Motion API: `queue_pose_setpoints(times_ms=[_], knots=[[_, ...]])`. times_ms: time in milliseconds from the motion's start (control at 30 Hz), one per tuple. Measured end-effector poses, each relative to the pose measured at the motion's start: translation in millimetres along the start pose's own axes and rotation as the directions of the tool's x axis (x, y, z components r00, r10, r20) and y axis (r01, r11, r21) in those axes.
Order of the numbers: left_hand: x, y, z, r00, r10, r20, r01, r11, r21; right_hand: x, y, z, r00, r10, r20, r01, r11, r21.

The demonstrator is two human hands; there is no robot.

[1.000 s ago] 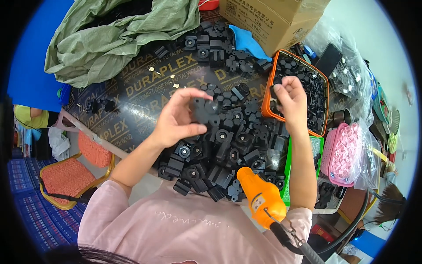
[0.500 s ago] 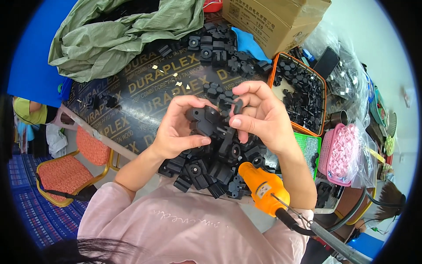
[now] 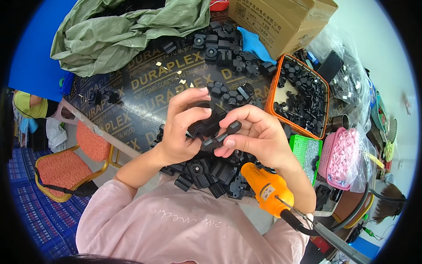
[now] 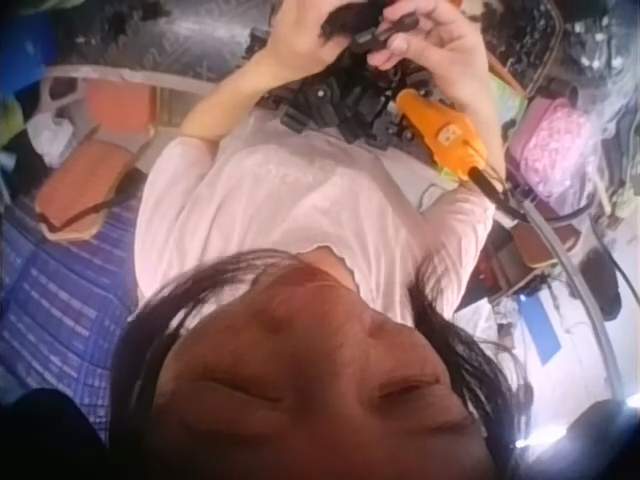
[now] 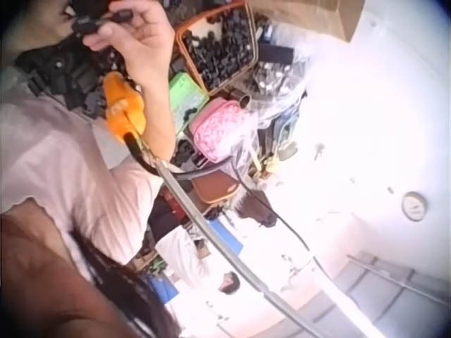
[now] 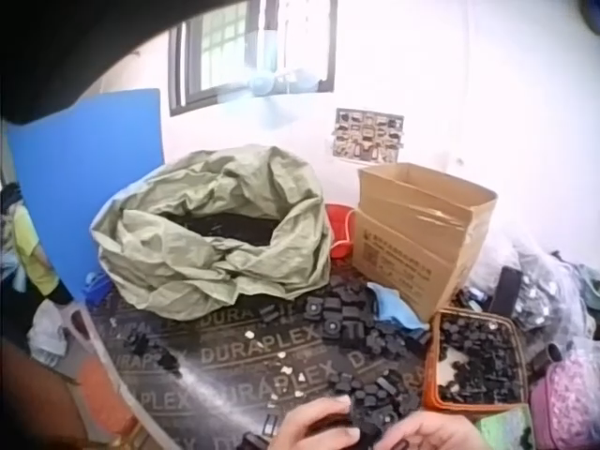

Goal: The person assembles plastic components by picking up plastic housings and small plastic pieces and fitting the pieces onto the housings by hand.

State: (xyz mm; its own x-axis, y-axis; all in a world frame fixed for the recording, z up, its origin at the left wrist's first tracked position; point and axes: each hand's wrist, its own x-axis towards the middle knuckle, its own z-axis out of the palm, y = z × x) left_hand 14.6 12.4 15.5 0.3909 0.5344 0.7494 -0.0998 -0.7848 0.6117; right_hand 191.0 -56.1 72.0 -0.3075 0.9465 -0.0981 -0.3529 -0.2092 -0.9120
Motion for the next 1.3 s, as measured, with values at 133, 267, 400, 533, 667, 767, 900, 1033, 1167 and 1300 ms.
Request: queue_pose_setpoints(times_ms=[133, 267, 400, 533, 667, 767, 900, 1033, 1167, 1300], knots=[[-2, -1, -3, 0.995, 0.031, 0.095, -0.035, 0.999, 0.041, 0, 1, 3, 0.999, -0.009, -0.039, 0.009, 1.000, -0.003], [1, 2, -9, 0.986, -0.014, 0.168, 0.023, 0.998, -0.051, -3, -1, 7, 0.992, 0.015, -0.122, -0.025, 0.996, -0.080], [7, 11, -13, 0.981, -0.046, 0.190, 0.085, 0.976, -0.202, -6, 1, 4, 0.984, -0.086, -0.159, 0.044, 0.966, -0.254], [5, 11, -11, 0.990, -0.026, 0.142, 0.046, 0.989, -0.139, -6, 11, 3, 0.974, -0.107, -0.199, 0.084, 0.989, -0.123], [3, 12, -6, 0.996, -0.012, 0.086, 0.023, 0.992, -0.120, -4, 13, 1, 0.974, -0.088, -0.208, 0.068, 0.992, -0.102], [2, 12, -3, 0.998, -0.018, 0.058, 0.025, 0.991, -0.130, -2, 13, 1, 0.965, -0.065, -0.253, 0.029, 0.989, -0.144], [-7, 7, 0, 0.990, -0.037, 0.135, 0.074, 0.955, -0.286, 4, 9, -4, 0.989, -0.050, -0.142, -0.012, 0.915, -0.404], [-16, 11, 3, 0.973, -0.068, 0.219, 0.149, 0.912, -0.382, 0, 18, -13, 0.999, -0.010, -0.040, -0.006, 0.928, -0.373], [-25, 10, 10, 0.964, -0.065, 0.258, 0.165, 0.907, -0.387, -7, 19, -17, 0.997, -0.071, -0.033, 0.039, 0.816, -0.577], [-24, 7, 13, 0.819, 0.000, 0.574, 0.063, 0.994, -0.090, -10, -9, -45, 0.969, 0.047, 0.244, 0.177, 0.556, -0.812]])
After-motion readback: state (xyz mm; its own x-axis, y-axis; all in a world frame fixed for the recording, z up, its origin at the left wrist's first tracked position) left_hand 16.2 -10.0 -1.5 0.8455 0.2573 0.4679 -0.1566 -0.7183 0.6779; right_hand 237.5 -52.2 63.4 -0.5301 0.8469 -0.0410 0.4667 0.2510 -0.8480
